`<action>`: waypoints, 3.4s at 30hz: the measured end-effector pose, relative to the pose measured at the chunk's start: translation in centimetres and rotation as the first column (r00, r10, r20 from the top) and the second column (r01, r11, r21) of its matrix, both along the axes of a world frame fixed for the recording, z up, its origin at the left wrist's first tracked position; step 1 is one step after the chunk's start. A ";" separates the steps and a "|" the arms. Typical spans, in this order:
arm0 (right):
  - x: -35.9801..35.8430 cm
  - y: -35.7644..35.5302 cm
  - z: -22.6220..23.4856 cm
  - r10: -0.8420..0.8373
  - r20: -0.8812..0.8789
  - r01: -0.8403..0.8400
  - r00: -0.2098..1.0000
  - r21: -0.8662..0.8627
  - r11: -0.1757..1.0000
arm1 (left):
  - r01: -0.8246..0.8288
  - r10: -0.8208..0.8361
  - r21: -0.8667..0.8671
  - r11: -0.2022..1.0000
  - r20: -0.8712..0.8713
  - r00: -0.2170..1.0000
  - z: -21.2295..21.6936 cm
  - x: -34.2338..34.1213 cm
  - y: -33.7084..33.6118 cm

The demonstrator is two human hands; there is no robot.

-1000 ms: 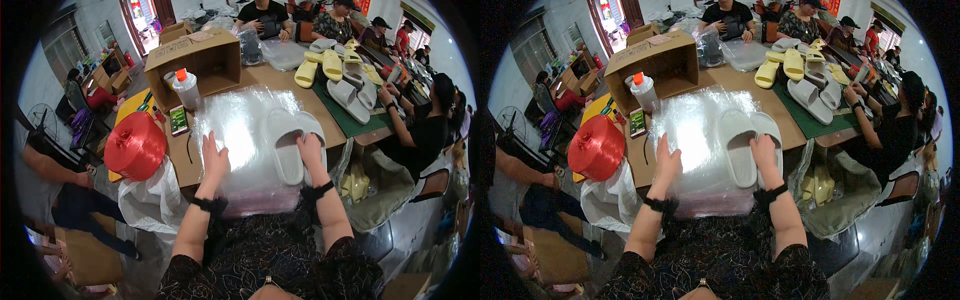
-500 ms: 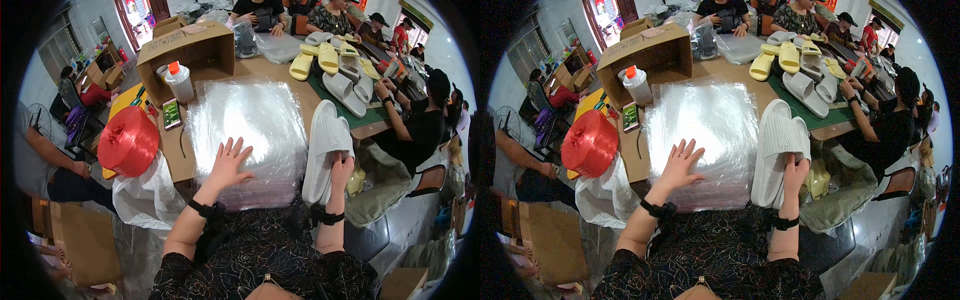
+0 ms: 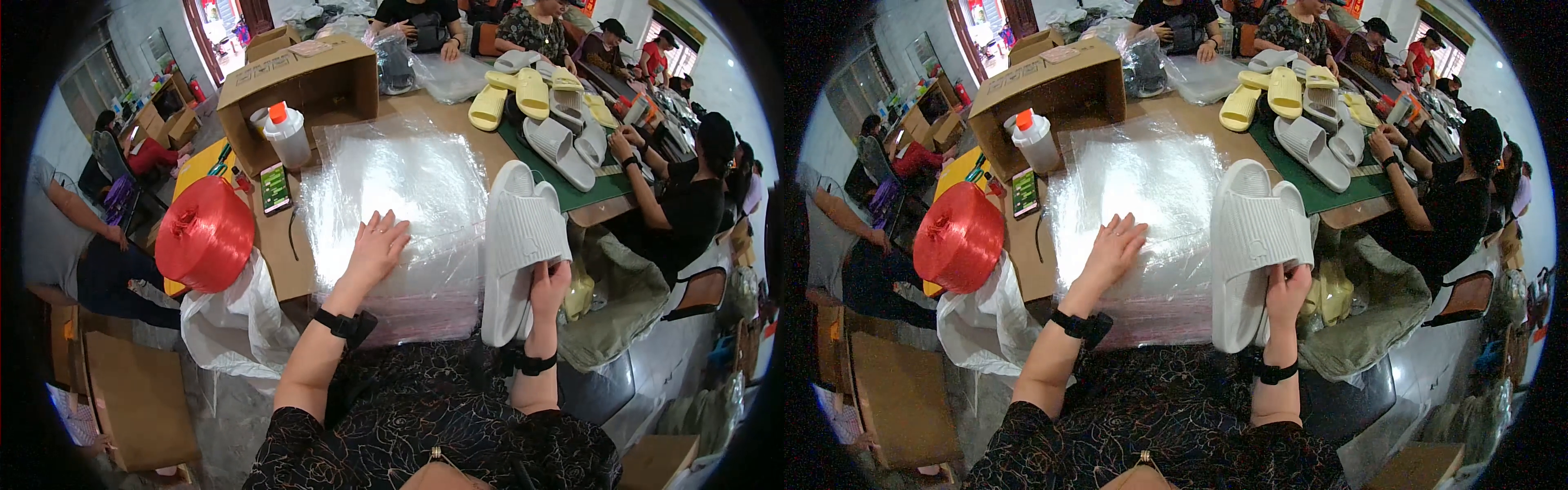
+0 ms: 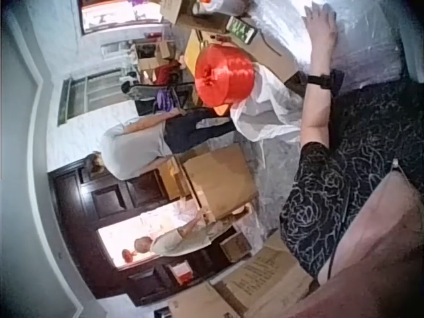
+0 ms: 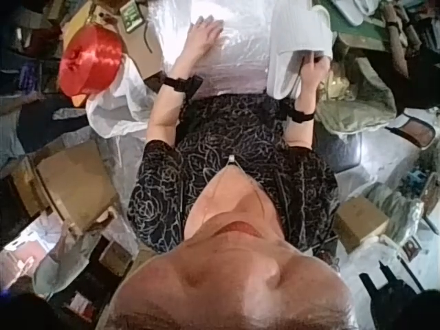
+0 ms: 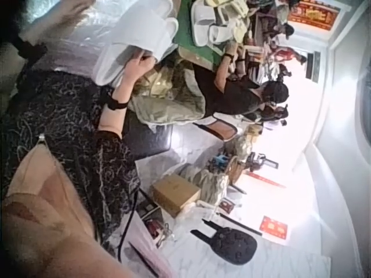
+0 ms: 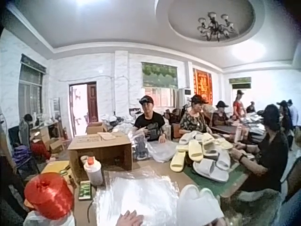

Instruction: Inspecting pairs of slippers and placing them on a stack for packing in a factory setting.

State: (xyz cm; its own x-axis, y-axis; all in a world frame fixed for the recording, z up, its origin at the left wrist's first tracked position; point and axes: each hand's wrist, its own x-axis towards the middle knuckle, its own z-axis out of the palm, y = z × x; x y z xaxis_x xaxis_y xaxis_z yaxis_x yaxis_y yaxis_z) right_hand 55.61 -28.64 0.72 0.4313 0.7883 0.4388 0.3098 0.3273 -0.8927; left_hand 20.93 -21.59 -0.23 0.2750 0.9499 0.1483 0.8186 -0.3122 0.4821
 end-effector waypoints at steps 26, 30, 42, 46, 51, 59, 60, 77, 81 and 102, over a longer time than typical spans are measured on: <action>-7.1 -2.9 4.1 0.352 0.474 -0.373 0.807 -0.052 0.926 | -0.006 0.063 -0.244 0.970 0.225 0.972 4.2 -0.6 0.2; -7.8 -2.5 4.2 0.389 0.522 -0.336 0.759 -0.198 0.921 | 0.065 0.017 -0.144 0.987 0.507 0.862 4.8 -0.9 0.0; -9.1 0.0 2.1 0.375 0.614 -0.265 0.694 -0.267 0.927 | 0.264 -0.284 0.148 0.953 0.135 0.949 7.4 2.4 -3.0; -10.6 2.3 1.3 0.324 0.655 -0.286 0.683 -0.168 0.943 | 0.321 -0.351 0.184 0.929 0.168 0.921 8.4 2.8 -4.7; -12.2 6.3 0.2 0.398 0.641 -0.235 0.656 -0.327 0.915 | 0.387 -0.420 0.187 0.903 0.198 0.886 9.0 2.9 -6.1; -16.9 11.3 2.4 0.347 0.731 -0.270 0.587 -0.227 0.936 | 0.412 -0.457 0.223 0.884 0.218 0.863 9.4 2.3 -7.0; -17.1 11.8 2.9 0.339 0.781 -0.290 0.525 -0.210 0.934 | 0.421 -0.468 0.226 0.879 0.230 0.853 9.5 2.1 -6.8; -20.8 13.1 1.9 0.154 0.445 -0.112 0.882 -0.120 0.986 | -0.032 0.018 0.303 0.952 0.047 0.999 5.7 -3.0 -7.3; -15.8 5.5 2.7 0.294 0.536 -0.360 0.791 0.020 0.933 | -0.236 0.214 0.192 0.952 0.128 0.968 3.9 -3.8 -8.9; -2.8 1.5 2.1 0.513 0.719 -0.644 0.469 -0.119 0.756 | 0.106 -0.116 0.281 0.954 0.018 0.993 2.9 -8.5 -12.0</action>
State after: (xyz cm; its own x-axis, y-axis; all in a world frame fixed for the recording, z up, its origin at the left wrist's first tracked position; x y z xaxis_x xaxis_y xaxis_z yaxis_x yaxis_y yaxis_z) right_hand 52.81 -27.19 2.78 -0.5709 0.6380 0.5167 0.4742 0.7700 -0.4269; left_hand 12.40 -33.63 2.72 0.3663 0.8331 0.4144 0.7559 -0.5261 0.3896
